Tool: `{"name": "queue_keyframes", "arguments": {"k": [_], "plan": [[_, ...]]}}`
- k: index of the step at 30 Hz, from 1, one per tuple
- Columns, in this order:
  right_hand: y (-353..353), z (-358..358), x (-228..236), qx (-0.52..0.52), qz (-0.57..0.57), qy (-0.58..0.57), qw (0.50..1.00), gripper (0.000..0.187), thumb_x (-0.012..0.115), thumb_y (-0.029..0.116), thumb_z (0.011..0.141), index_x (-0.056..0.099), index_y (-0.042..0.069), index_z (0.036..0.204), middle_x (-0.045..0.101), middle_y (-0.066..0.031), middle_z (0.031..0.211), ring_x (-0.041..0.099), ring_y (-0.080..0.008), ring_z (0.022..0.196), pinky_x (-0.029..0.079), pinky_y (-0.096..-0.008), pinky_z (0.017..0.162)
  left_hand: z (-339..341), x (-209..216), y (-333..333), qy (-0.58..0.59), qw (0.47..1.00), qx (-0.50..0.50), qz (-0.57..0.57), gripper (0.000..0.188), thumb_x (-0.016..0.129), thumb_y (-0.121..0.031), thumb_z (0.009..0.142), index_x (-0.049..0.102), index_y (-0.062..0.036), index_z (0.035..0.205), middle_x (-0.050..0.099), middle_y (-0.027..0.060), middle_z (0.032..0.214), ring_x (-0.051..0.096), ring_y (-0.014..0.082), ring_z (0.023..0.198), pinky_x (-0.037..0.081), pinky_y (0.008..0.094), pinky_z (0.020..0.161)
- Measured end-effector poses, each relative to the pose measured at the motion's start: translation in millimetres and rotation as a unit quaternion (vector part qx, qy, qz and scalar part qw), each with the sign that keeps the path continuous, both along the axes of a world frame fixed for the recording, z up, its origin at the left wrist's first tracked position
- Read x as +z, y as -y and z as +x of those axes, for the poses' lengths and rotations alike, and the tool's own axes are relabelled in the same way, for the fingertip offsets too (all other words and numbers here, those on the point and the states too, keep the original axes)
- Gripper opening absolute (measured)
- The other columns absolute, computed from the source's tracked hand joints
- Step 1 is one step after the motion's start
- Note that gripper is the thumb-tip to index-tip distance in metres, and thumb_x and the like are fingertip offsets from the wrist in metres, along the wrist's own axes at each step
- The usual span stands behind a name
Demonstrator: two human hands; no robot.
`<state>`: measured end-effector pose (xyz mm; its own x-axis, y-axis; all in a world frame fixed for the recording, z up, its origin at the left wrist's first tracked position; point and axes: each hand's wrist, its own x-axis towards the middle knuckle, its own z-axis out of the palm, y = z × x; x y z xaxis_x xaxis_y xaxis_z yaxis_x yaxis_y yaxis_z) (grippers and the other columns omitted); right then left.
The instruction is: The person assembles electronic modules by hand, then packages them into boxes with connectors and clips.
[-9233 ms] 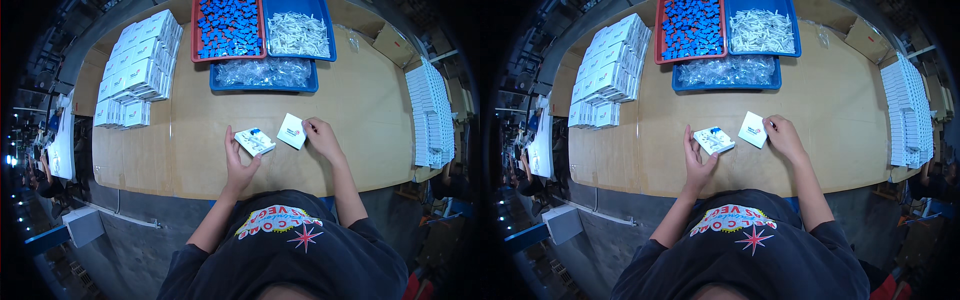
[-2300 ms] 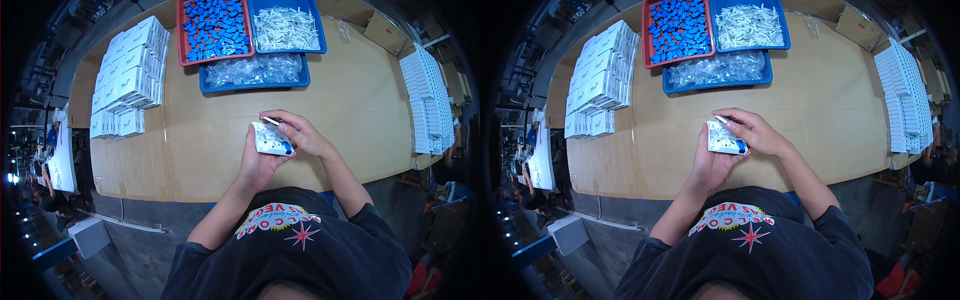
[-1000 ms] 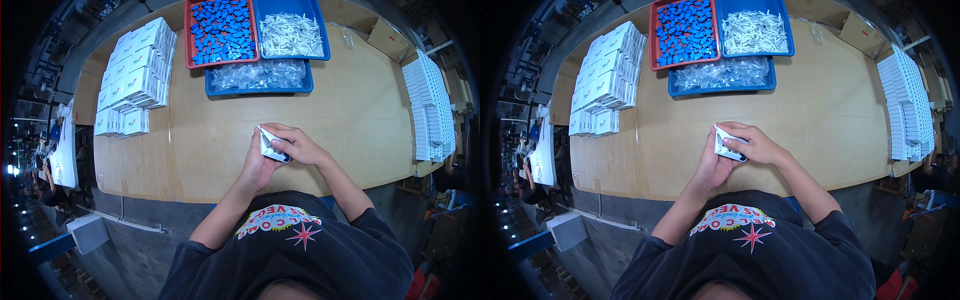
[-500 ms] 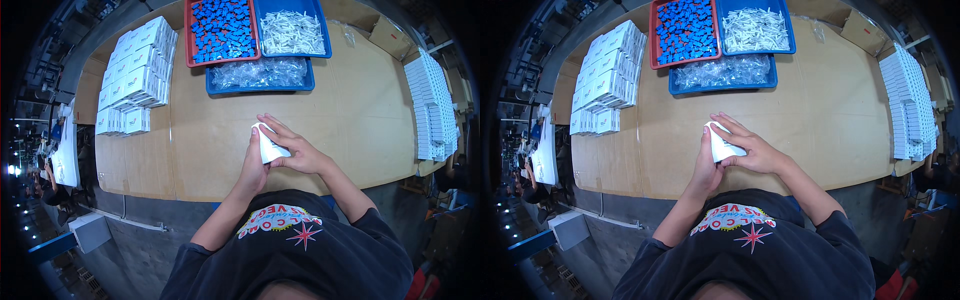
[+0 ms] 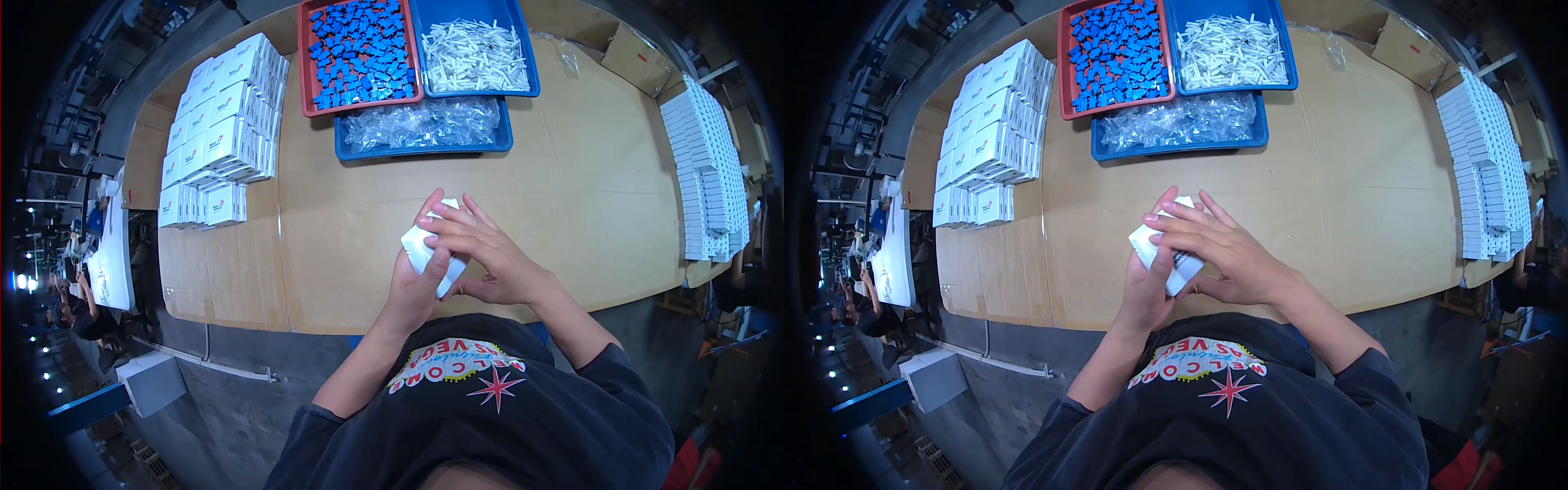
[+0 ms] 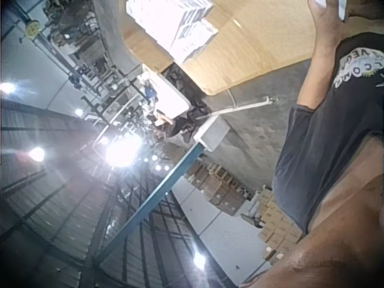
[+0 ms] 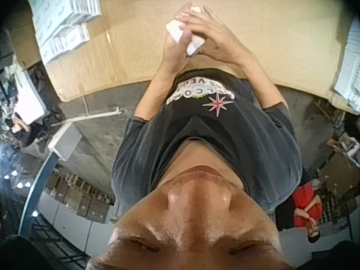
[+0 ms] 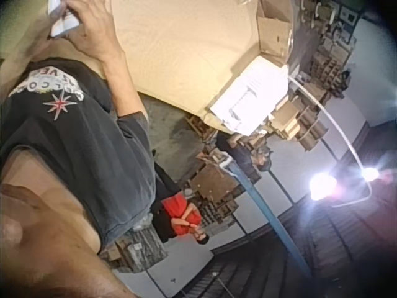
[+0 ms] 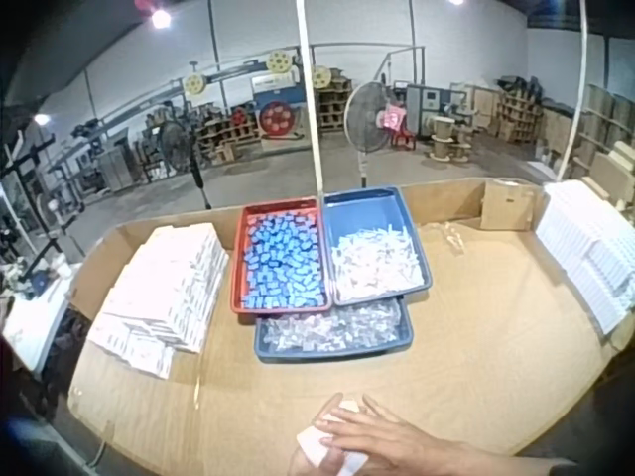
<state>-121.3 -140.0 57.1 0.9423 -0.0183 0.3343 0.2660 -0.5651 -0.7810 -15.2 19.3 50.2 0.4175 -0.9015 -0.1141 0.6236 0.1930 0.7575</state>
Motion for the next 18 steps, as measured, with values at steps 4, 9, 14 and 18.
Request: {"name": "queue_keyframes", "arguments": {"k": [4,9,14,18], "plan": [[-1,-3,17,-0.018,0.075,0.018,0.997,0.093,0.091,0.014,0.076,0.046,0.013,0.158,0.046,-0.0129,0.164,0.037,-0.0327,0.156,0.025,-0.0567,0.128,0,4,3,-0.036,0.999,0.019,-0.020,0.078,0.067,-0.024,0.105,0.023,-0.0084,0.167,0.044,0.0121,0.157,0.050,0.0199,0.139,0.042,0.0355,0.115],[12,-8,1,-0.130,0.372,0.033,0.919,0.058,0.069,0.021,0.103,0.050,0.004,0.155,0.056,-0.0153,0.154,0.052,-0.0261,0.144,0.043,-0.0405,0.118,10,-12,-7,0.082,0.996,0.040,-0.014,0.066,0.069,-0.019,0.101,0.037,-0.0031,0.157,0.042,0.0149,0.162,0.049,0.0203,0.141,0.040,0.0386,0.117],[5,-10,2,-0.102,0.399,-0.041,0.910,0.029,0.067,0.012,0.105,0.070,-0.002,0.131,0.071,-0.0111,0.131,0.066,-0.0148,0.115,0.054,-0.0306,0.097,3,-16,-20,0.109,0.992,0.037,0.041,0.061,0.073,-0.020,0.101,0.048,0.0021,0.153,0.058,0.0127,0.148,0.056,0.0188,0.134,0.044,0.0368,0.114],[7,-12,-1,-0.077,0.438,-0.057,0.894,0.030,0.073,0.006,0.099,0.070,-0.003,0.127,0.071,-0.0109,0.129,0.069,-0.0140,0.108,0.057,-0.0286,0.093,6,-14,-20,0.100,0.994,0.034,0.040,0.063,0.082,-0.021,0.095,0.055,0.0010,0.148,0.065,0.0117,0.138,0.061,0.0190,0.126,0.048,0.0364,0.109]]}}
